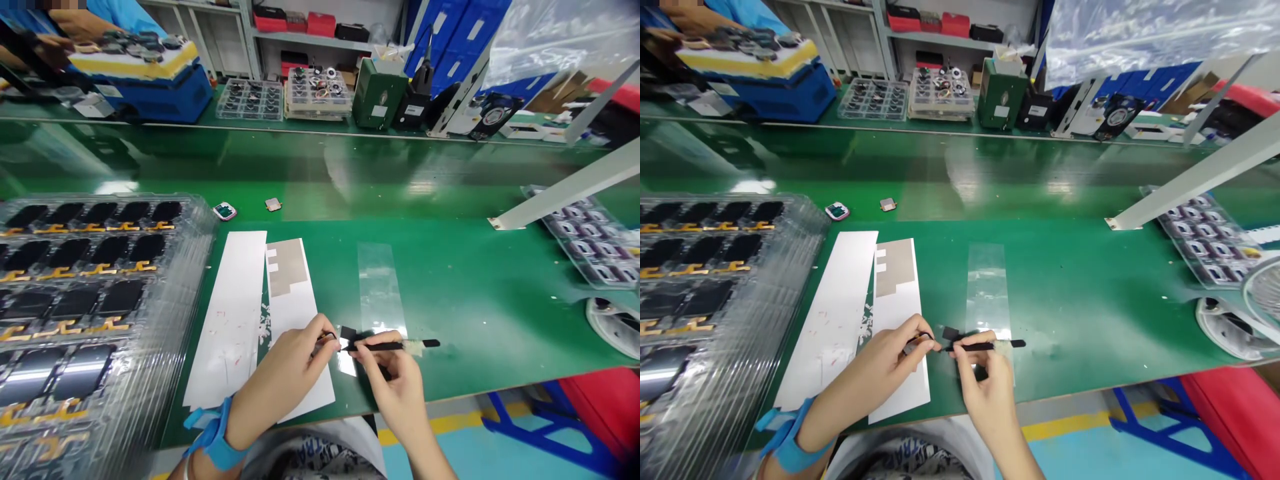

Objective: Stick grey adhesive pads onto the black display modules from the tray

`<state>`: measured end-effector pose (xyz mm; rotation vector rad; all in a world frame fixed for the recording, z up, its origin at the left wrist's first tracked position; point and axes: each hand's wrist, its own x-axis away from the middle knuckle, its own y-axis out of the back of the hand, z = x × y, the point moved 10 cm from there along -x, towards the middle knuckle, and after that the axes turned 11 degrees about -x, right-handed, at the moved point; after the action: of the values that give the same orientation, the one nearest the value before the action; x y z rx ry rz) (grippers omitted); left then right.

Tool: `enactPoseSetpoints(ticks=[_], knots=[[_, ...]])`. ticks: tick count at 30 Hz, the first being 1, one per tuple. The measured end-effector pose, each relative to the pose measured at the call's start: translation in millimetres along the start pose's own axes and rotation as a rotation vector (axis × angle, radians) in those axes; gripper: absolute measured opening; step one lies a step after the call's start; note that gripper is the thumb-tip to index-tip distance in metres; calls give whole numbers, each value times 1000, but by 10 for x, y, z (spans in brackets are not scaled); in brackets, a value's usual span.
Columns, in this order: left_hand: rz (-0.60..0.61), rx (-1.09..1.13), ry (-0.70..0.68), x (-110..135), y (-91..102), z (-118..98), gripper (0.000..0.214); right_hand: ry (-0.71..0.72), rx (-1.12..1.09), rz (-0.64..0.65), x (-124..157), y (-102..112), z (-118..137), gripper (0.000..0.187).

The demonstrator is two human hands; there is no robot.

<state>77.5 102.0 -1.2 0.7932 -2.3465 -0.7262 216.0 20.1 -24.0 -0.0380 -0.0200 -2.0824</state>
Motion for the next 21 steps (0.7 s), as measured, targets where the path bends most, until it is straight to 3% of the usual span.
enactPoseSetpoints(ticks=[21], knots=[[-11, -43, -20, 31, 26, -36, 13, -65, -14, -35, 4, 26, -36, 19]])
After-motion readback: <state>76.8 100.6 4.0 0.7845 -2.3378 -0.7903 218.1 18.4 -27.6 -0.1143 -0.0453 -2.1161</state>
